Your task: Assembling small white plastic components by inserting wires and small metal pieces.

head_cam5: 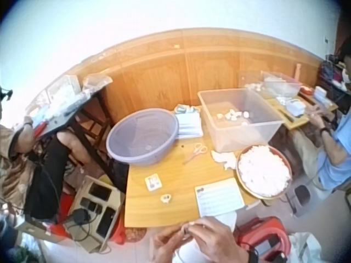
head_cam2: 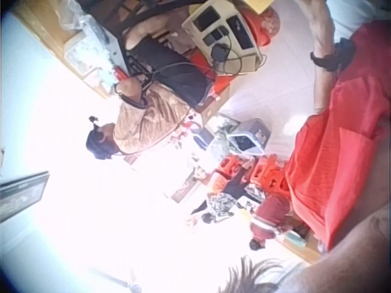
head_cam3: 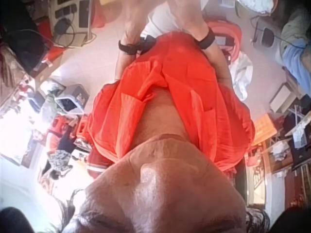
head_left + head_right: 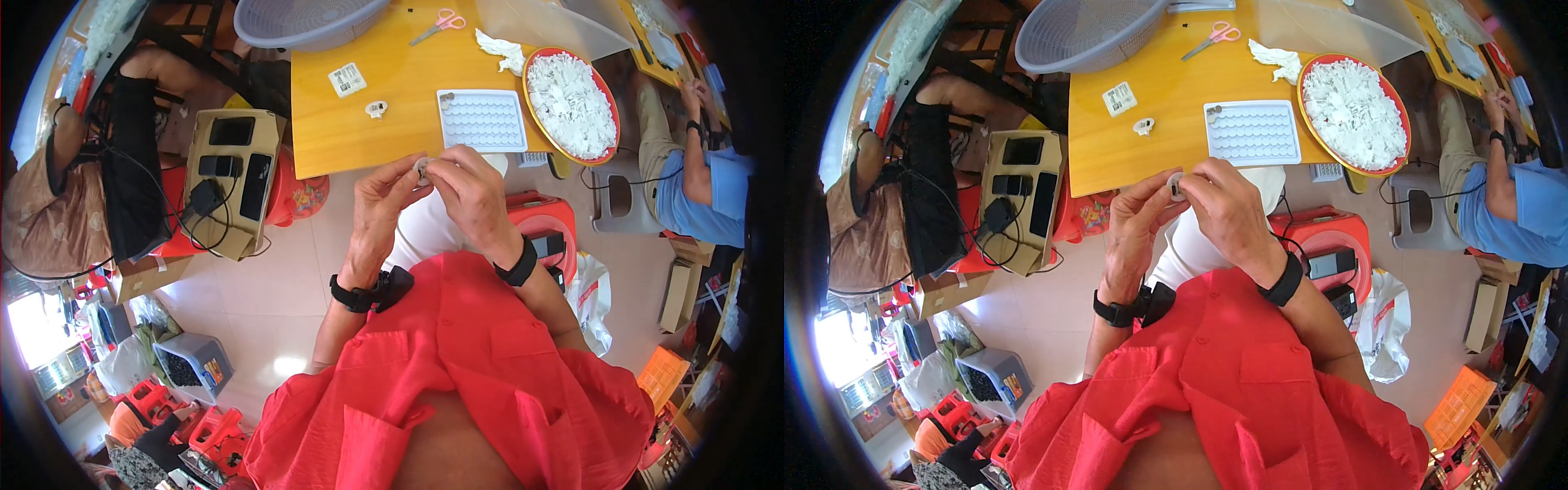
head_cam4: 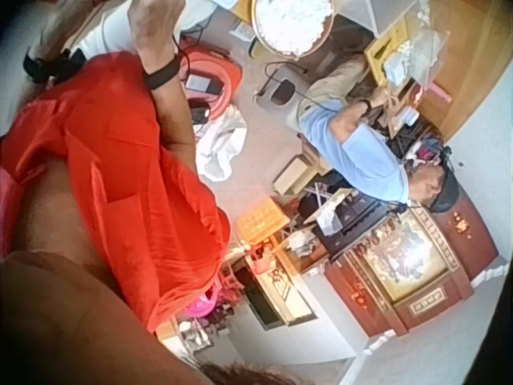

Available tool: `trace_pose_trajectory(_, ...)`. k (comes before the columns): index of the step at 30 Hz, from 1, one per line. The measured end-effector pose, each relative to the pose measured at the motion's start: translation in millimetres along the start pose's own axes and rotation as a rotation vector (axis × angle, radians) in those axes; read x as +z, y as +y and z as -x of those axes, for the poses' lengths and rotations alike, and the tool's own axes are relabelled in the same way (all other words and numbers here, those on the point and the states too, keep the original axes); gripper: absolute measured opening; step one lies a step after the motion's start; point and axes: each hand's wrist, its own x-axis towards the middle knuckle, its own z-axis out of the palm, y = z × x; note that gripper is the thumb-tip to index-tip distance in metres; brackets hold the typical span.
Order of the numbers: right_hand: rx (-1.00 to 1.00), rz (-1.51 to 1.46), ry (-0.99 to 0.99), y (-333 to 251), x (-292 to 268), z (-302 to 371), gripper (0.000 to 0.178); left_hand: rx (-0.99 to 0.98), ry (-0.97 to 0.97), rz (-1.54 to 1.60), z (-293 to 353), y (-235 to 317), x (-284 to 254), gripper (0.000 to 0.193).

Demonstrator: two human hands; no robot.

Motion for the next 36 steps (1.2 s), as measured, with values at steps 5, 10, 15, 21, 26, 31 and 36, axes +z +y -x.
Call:
trace_pose_trajectory(5,0.08,-0.105,-0.043,3.6,-3.7,-0.1,0.011,-0.008,-0.039,0.001,0.0,0.2,-1.7,0.026)
trace_pose_trajectory(10,0.734,-0.758,-0.124,5.9,-13.1,-10.6,0.013,-0.012,-0.145,-0.056,-1.9,7.6,0.7,0.025)
trace_pose_trajectory(15,0.61,-0.604,-0.202,20.1,-13.7,-18.0,0.012,-0.068,-0.125,0.051,-3.6,-2.3,-8.5,0.026)
trace_pose_trajectory(21,0.312,0.051,0.085,73.2,-3.4,-48.4,0.01,-0.11,-0.092,0.193,-5.3,-5.5,-15.9,0.027)
trace_pose_trajectory(26,0.207,0.237,0.026,90.0,15.8,-49.1,0.008,-0.111,-0.08,0.232,-6.8,-7.1,-25.4,0.028)
trace_pose_trajectory(31,0.175,0.321,-0.006,85.8,18.1,-52.5,0.009,-0.101,-0.057,0.282,-5.2,-8.5,-28.7,0.029)
trace_pose_trajectory(36,0.228,0.125,0.046,77.1,9.9,-51.0,0.005,-0.105,-0.054,0.313,-5.5,-6.6,-27.6,0.029)
